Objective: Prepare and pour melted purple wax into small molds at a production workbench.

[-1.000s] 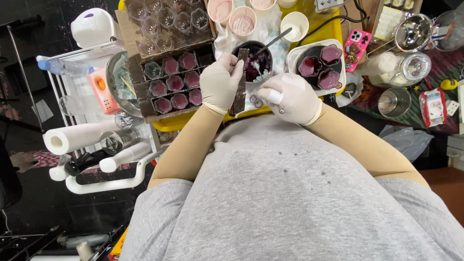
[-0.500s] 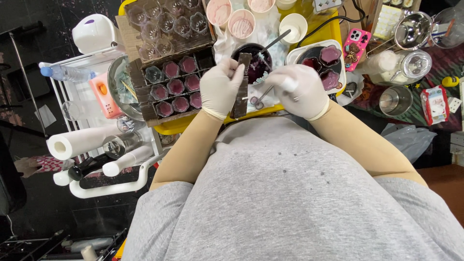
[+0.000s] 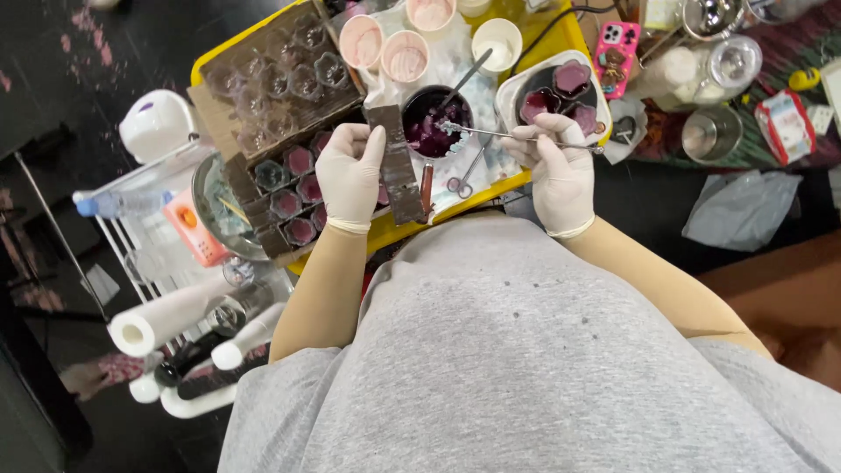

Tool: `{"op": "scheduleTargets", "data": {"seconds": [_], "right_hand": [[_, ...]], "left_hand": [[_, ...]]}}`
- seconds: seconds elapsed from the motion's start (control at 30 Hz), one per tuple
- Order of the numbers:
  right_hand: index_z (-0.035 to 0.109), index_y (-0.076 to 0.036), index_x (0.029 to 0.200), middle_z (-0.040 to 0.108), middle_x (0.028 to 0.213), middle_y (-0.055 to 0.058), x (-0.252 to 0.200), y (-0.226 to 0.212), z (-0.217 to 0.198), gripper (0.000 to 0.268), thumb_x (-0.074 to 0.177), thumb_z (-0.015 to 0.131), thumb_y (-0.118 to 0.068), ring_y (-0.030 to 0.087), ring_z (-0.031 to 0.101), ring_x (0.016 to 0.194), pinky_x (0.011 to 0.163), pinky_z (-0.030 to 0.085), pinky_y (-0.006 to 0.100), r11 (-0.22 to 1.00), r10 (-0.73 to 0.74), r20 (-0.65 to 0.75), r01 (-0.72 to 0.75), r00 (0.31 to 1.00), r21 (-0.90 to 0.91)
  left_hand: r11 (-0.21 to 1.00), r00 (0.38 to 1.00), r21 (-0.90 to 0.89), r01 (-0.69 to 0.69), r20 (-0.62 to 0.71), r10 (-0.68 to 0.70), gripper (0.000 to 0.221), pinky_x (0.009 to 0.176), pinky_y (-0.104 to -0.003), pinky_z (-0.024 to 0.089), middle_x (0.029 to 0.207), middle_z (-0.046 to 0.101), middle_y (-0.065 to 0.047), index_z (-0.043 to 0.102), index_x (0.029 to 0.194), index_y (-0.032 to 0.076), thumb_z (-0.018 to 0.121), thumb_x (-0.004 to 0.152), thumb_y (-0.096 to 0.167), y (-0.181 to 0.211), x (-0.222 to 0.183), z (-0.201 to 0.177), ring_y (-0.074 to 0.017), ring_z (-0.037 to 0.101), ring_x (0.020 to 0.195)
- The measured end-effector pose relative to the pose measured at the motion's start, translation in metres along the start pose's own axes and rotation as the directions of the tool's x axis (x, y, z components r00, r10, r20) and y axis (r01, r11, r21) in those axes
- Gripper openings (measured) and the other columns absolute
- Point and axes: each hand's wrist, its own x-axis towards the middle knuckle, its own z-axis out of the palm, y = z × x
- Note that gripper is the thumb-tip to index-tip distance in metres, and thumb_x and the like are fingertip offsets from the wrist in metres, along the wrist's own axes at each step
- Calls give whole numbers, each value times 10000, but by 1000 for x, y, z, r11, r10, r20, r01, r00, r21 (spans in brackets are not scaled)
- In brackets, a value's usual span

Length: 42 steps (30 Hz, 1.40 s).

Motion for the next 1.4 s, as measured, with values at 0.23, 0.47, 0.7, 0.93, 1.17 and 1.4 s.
{"op": "scheduleTargets", "data": {"seconds": [0.23,0.47,0.7,0.93,1.17,1.4], "right_hand": [[544,-87,1275,677,1229,137,-21,28,3,167,1132,464,-50,275,684,1176,1088,541,403,994,-21,-110,32,994,104],[579,-97,1206,678,1229,119,-34,54,4,128,1120,493,-59,245,672,1188,1070,537,362,967,59,-225,0,973,256],[588,-102,1169,684,1214,120,-37,72,-2,123,1094,504,-52,250,669,1187,1068,545,361,932,106,-296,9,949,364],[572,-102,1137,679,1177,120,-41,83,-12,95,1090,517,-41,258,679,1148,1047,557,372,937,75,-358,57,931,345],[569,-82,1113,686,1143,142,-47,81,-17,88,1094,513,-18,268,694,1111,1049,567,386,939,-11,-370,137,929,314],[581,-72,1081,696,1119,155,-49,74,-12,94,1089,507,-14,286,707,1093,1027,572,385,932,-7,-398,149,918,329]], "left_hand": [[971,991,-226,82,119,-56,137,514,-196,344,736,608,66,639,950,39,732,991,132,-20,15,1,6,458,594],[961,982,-229,158,140,-128,134,478,-198,327,729,612,55,640,972,50,723,988,153,-1,17,-7,-2,439,556],[954,967,-246,172,227,-116,142,489,-192,324,729,582,70,631,973,60,733,992,157,-18,20,-14,1,428,567],[960,959,-232,156,266,-92,136,521,-191,346,776,623,63,639,969,53,731,994,149,-21,17,-15,-2,462,605],[971,956,-184,152,276,-97,129,508,-192,350,735,601,64,641,968,56,727,995,148,-21,17,-14,-4,457,579],[963,950,-214,166,298,-97,122,492,-190,313,736,593,72,635,967,67,721,990,151,-10,22,-7,5,428,567]]}}
